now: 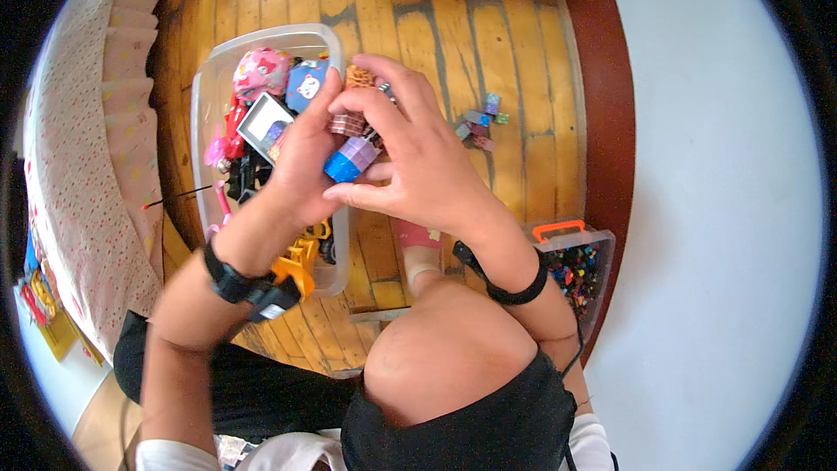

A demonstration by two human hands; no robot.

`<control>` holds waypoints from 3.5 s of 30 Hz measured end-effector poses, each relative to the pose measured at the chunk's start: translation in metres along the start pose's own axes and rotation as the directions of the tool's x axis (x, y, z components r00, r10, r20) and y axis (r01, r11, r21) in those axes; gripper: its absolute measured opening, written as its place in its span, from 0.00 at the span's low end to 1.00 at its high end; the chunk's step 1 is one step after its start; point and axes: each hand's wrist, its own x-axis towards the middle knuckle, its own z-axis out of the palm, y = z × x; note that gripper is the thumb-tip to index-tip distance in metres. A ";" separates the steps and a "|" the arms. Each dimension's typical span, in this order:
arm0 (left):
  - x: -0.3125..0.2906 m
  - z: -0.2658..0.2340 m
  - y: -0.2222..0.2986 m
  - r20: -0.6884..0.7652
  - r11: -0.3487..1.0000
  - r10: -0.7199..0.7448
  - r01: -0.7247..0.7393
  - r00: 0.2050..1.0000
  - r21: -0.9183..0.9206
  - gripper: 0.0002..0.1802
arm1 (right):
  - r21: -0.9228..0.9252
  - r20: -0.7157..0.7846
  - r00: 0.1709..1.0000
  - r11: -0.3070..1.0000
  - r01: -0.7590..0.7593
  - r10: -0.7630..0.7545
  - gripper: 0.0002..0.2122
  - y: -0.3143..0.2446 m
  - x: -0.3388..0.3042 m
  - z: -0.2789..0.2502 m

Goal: The person organizes various toys on a wooden floor by placing them into a large clear plastic bin, handling items like toy trucks, cars, and building blocks by hand.

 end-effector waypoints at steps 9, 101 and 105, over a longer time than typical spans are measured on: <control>-0.097 -0.009 0.139 -0.173 0.811 -0.106 0.186 0.979 0.554 0.27 | 0.513 0.029 0.973 0.839 0.183 -0.230 0.28 -0.042 0.063 0.051; -0.082 -0.152 0.121 -0.092 0.586 0.188 -0.036 0.978 0.809 0.36 | -0.114 0.331 0.904 0.940 0.323 -0.271 0.15 0.024 0.120 0.158; -0.082 -0.157 0.119 -0.088 0.590 0.236 -0.071 0.968 0.804 0.34 | -0.149 0.398 0.867 0.911 0.384 -0.300 0.14 0.023 0.117 0.159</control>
